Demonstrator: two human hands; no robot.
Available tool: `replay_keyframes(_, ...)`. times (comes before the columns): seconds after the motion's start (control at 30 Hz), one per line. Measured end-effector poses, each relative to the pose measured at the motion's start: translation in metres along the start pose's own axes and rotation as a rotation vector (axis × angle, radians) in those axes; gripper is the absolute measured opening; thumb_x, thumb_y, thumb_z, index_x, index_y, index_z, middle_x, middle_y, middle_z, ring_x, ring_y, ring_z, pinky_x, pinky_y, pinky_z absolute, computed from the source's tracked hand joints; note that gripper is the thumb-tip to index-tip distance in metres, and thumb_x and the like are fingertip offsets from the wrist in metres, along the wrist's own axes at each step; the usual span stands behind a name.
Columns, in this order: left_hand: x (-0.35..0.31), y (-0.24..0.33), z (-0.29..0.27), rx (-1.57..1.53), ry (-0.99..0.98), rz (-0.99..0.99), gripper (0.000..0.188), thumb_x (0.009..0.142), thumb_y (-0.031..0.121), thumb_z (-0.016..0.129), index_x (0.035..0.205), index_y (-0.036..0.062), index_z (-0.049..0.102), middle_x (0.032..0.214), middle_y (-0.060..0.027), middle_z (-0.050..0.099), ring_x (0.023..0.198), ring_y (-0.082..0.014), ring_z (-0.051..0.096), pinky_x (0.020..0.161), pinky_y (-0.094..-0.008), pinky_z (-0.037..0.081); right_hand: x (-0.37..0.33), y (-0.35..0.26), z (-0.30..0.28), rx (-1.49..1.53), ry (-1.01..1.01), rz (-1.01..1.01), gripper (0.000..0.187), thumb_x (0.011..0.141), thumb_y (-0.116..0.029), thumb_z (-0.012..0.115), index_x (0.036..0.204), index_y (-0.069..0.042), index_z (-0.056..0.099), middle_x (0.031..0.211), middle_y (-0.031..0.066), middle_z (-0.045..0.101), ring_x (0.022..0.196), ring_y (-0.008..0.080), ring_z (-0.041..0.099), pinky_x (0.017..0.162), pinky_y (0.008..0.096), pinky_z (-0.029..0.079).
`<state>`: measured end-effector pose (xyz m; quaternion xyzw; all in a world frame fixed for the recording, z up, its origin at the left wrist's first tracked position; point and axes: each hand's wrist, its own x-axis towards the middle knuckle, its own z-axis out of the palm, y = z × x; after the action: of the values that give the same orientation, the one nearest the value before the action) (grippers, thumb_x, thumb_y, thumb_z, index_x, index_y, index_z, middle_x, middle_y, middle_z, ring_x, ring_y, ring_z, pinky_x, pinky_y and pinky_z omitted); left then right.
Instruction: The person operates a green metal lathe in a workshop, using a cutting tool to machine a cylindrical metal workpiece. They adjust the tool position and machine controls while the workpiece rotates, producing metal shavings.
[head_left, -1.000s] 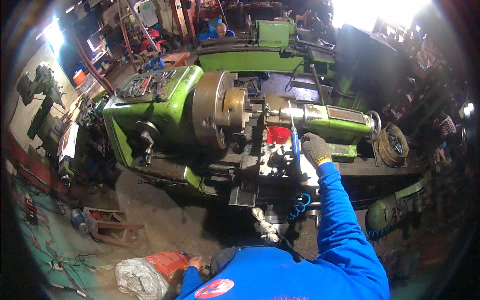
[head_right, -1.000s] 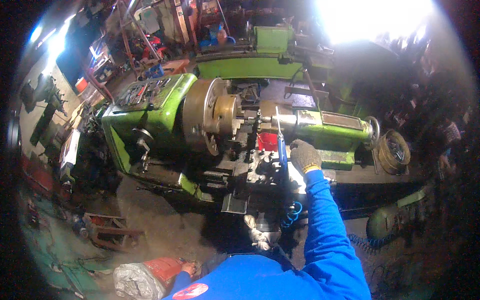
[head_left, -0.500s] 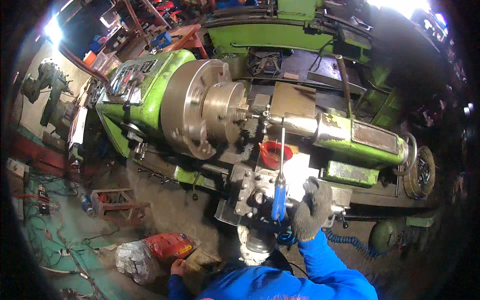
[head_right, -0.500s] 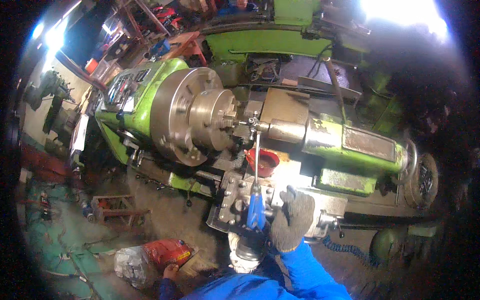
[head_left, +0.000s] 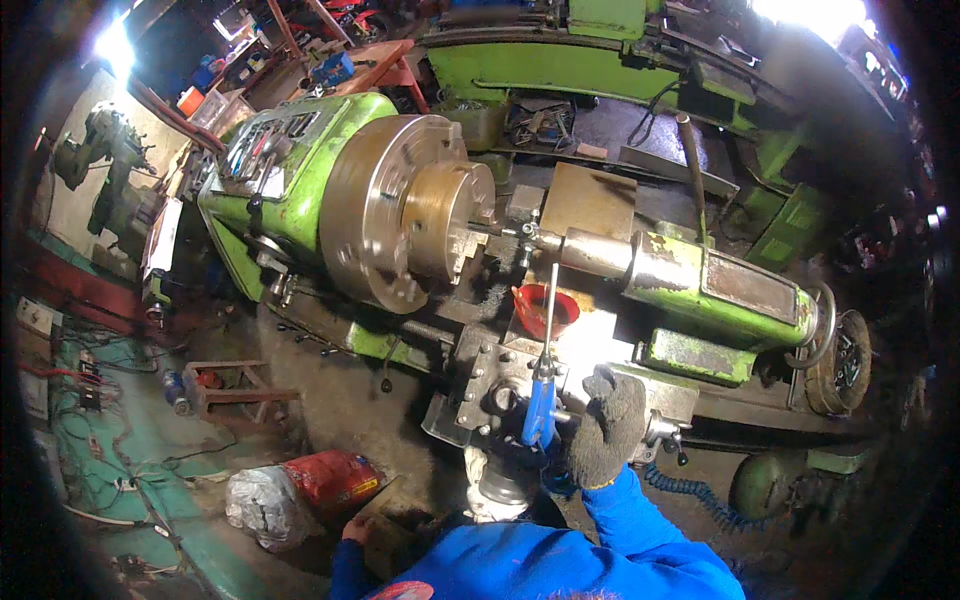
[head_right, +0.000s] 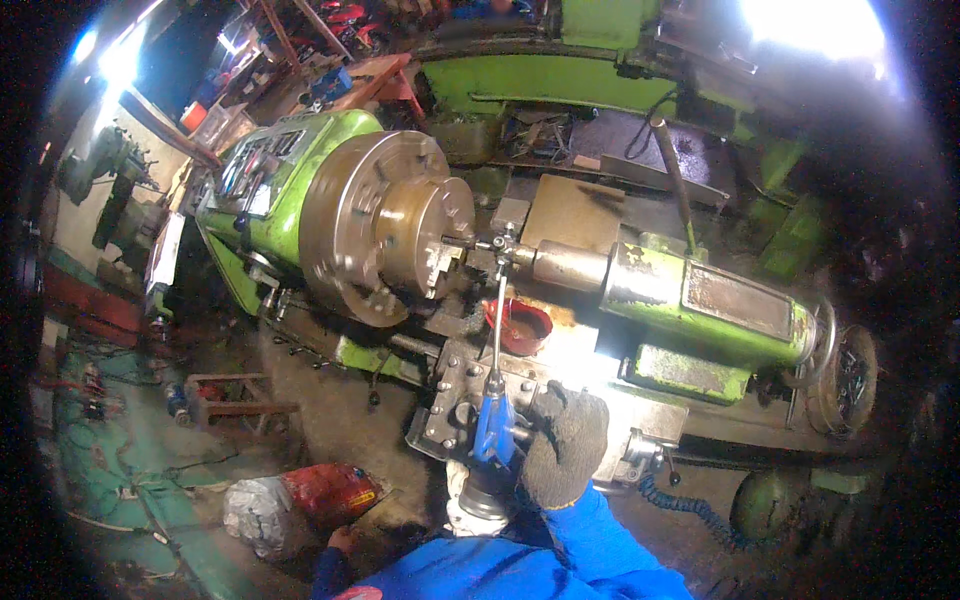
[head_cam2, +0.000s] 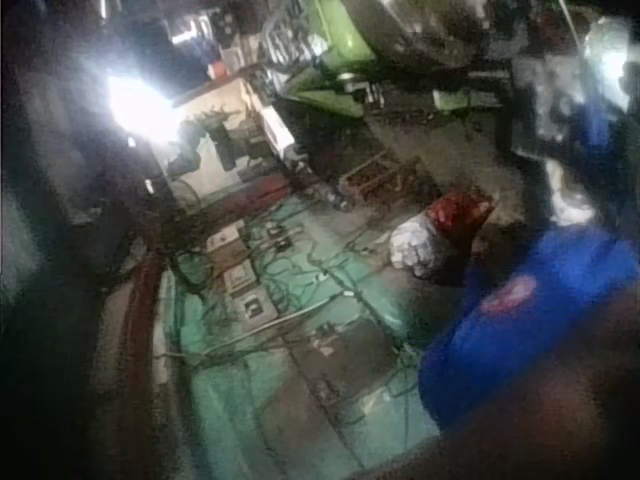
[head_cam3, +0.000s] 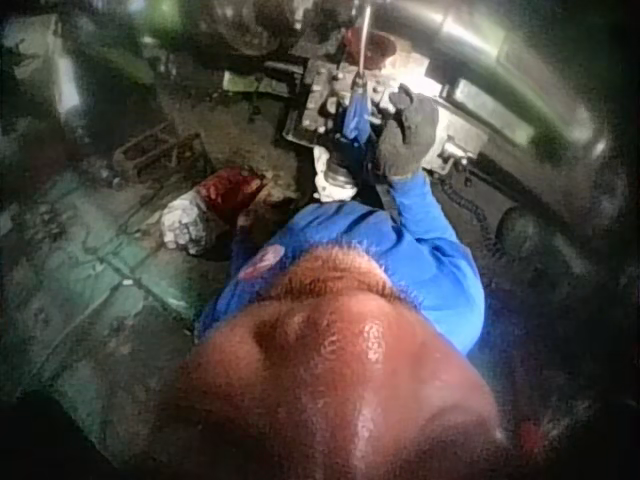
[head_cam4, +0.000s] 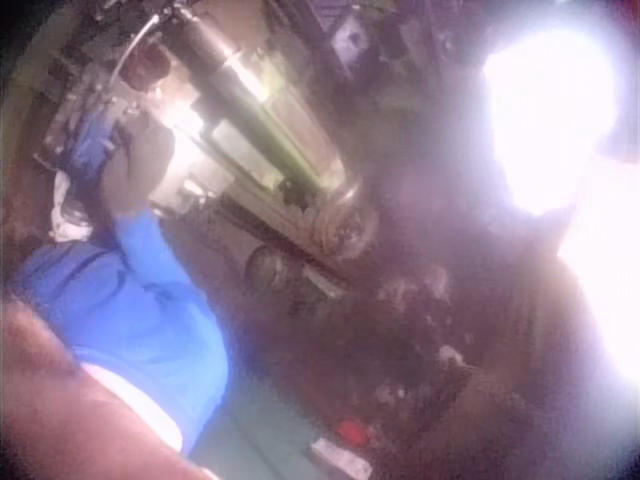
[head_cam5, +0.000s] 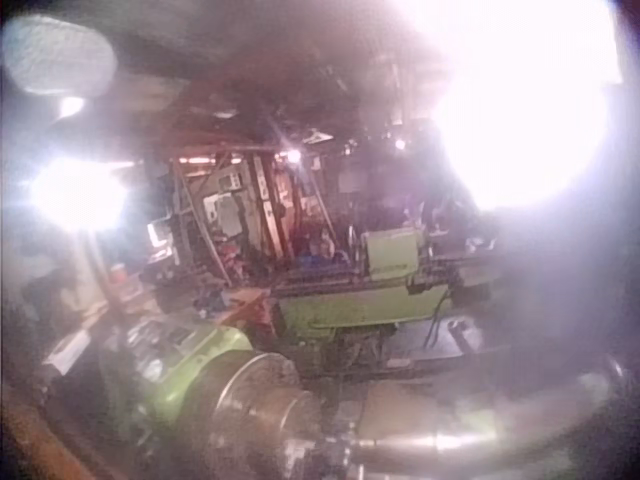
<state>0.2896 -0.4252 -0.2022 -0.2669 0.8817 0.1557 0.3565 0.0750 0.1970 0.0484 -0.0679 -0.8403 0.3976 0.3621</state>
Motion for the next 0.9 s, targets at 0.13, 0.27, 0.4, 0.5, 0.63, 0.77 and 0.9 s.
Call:
replay_keyframes(0.13,0.054,0.007,0.006,-0.329,-0.064,0.026,0.036,0.098,0.038,0.069,0.116,0.0077,0.074,0.114,-0.0139,0.077,0.109,-0.0309,0.072,0.095,-0.0425,0.055,0.002,-0.004,0.008,0.007,0.102,-0.009,0.04,0.072,0.003,0.058,0.109,-0.005,0.072,0.114,0.0222,0.071,0.094,0.0398,0.065,0.084,0.0478,0.051)
replay_keyframes(0.27,0.11,0.012,0.01,-0.373,0.016,0.265,0.037,0.098,0.038,0.069,0.114,0.0046,0.074,0.109,-0.0131,0.077,0.105,-0.0278,0.072,0.095,-0.04,0.054,0.002,-0.008,0.0,0.02,0.105,0.071,0.038,0.083,0.004,0.059,0.119,-0.001,0.068,0.121,0.0213,0.069,0.112,0.0367,0.066,0.099,0.0448,0.052)
replay_keyframes(0.4,0.127,0.038,0.012,-0.318,-0.029,0.287,0.037,0.098,0.036,0.072,0.116,0.0032,0.074,0.11,-0.0117,0.077,0.104,-0.0243,0.071,0.096,-0.0387,0.054,-0.032,-0.024,-0.016,0.076,0.327,0.356,0.034,0.094,-0.002,0.064,0.128,0.002,0.066,0.137,0.0186,0.062,0.13,0.0321,0.059,0.113,0.0416,0.045)
replay_keyframes(0.5,0.143,0.016,0.015,-0.312,-0.16,0.255,0.041,0.099,0.038,0.071,0.123,0.0047,0.073,0.117,-0.0126,0.076,0.107,-0.0244,0.071,0.093,-0.0387,0.056,-0.082,-0.044,-0.032,-0.069,0.47,0.41,0.031,0.097,-0.005,0.062,0.127,0.003,0.067,0.137,0.0187,0.062,0.128,0.0301,0.059,0.112,0.0411,0.044)
replay_keyframes(0.63,0.165,0.013,0.021,-0.367,-0.248,0.126,0.046,0.099,0.043,0.069,0.127,0.0055,0.071,0.111,-0.0125,0.077,0.097,-0.0249,0.073,0.083,-0.0401,0.058,-0.187,-0.012,-0.069,-0.439,0.383,0.577,0.027,0.097,-0.011,0.064,0.119,0.003,0.067,0.128,0.0201,0.065,0.119,0.0297,0.061,0.104,0.0407,0.048)
replay_keyframes(0.77,0.168,0.038,0.017,-0.298,-0.333,0.122,0.048,0.099,0.045,0.068,0.127,0.0057,0.072,0.103,-0.0127,0.076,0.089,-0.0245,0.073,0.077,-0.0416,0.059,-0.29,0.004,-0.089,-0.494,0.088,0.913,0.024,0.098,-0.022,0.063,0.109,-0.001,0.069,0.118,0.0207,0.069,0.106,0.0351,0.065,0.093,0.0453,0.052)
replay_keyframes(0.9,0.19,0.075,0.01,-0.16,-0.327,0.355,0.045,0.099,0.045,0.069,0.119,0.0056,0.074,0.096,-0.0135,0.076,0.087,-0.0238,0.073,0.078,-0.0422,0.058,-0.467,0.073,-0.113,-0.871,-0.48,0.712,0.026,0.095,-0.025,0.061,0.106,-0.003,0.071,0.111,0.0219,0.073,0.102,0.0403,0.07,0.085,0.05,0.054)
